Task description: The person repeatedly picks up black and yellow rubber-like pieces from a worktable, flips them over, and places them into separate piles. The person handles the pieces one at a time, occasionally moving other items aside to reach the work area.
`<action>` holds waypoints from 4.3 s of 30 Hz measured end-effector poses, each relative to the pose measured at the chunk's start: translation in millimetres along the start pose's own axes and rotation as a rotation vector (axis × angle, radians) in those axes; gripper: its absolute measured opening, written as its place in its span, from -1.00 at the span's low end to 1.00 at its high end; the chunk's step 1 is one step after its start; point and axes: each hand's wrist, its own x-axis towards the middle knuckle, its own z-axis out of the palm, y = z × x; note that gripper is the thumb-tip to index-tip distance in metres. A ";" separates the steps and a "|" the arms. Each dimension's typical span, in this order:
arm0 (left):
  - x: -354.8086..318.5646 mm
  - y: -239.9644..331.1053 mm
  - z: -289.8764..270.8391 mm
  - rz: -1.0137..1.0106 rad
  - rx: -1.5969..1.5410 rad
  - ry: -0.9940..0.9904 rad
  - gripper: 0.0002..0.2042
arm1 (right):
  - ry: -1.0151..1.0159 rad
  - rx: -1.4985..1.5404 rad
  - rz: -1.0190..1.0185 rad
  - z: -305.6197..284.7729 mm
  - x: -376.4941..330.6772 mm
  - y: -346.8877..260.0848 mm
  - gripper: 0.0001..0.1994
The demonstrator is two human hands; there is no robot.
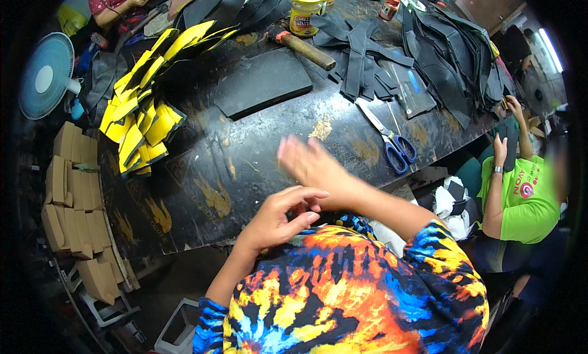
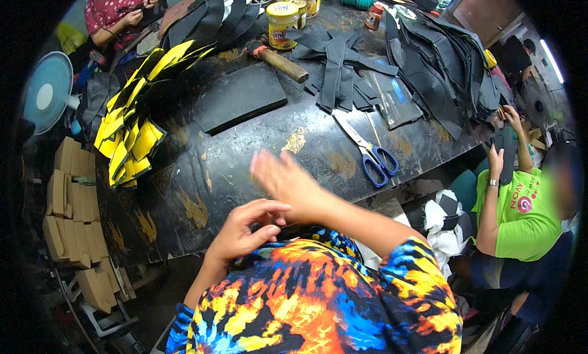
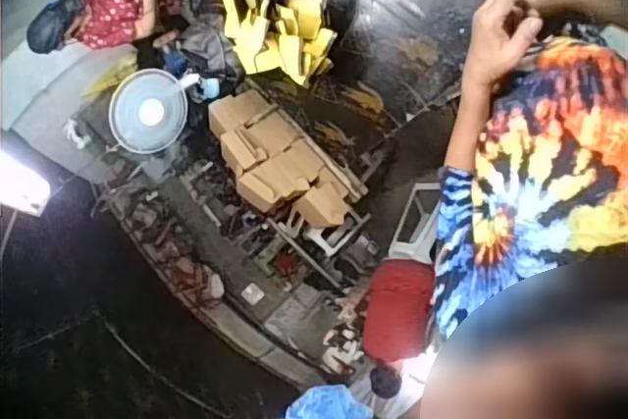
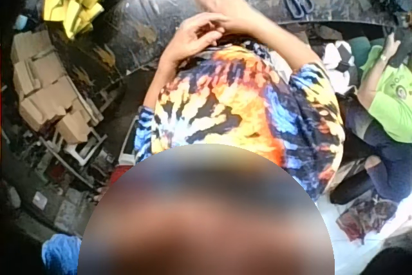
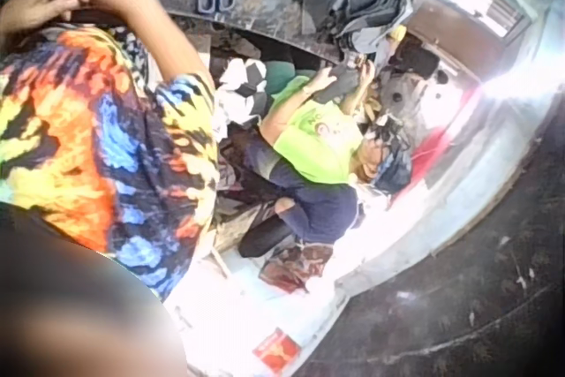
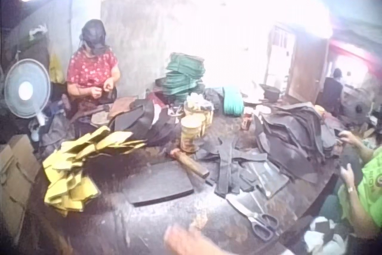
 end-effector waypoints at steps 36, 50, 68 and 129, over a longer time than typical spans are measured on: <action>-28.4 12.0 -50.4 0.066 0.303 0.439 -0.30 | -0.261 0.325 -0.149 -38.6 -81.0 -22.7 -0.41; 66.5 -39.1 61.2 0.365 0.855 -0.334 -0.28 | 0.397 -0.048 0.648 -62.3 -99.3 97.1 -0.72; 96.5 -40.7 89.8 0.504 0.810 -0.492 -0.32 | 0.756 -0.202 0.497 -58.1 -79.8 164.8 -0.71; 14.3 -59.7 -99.0 0.111 0.533 0.879 -0.61 | -0.225 -0.027 0.293 -57.3 -119.8 -0.1 -0.01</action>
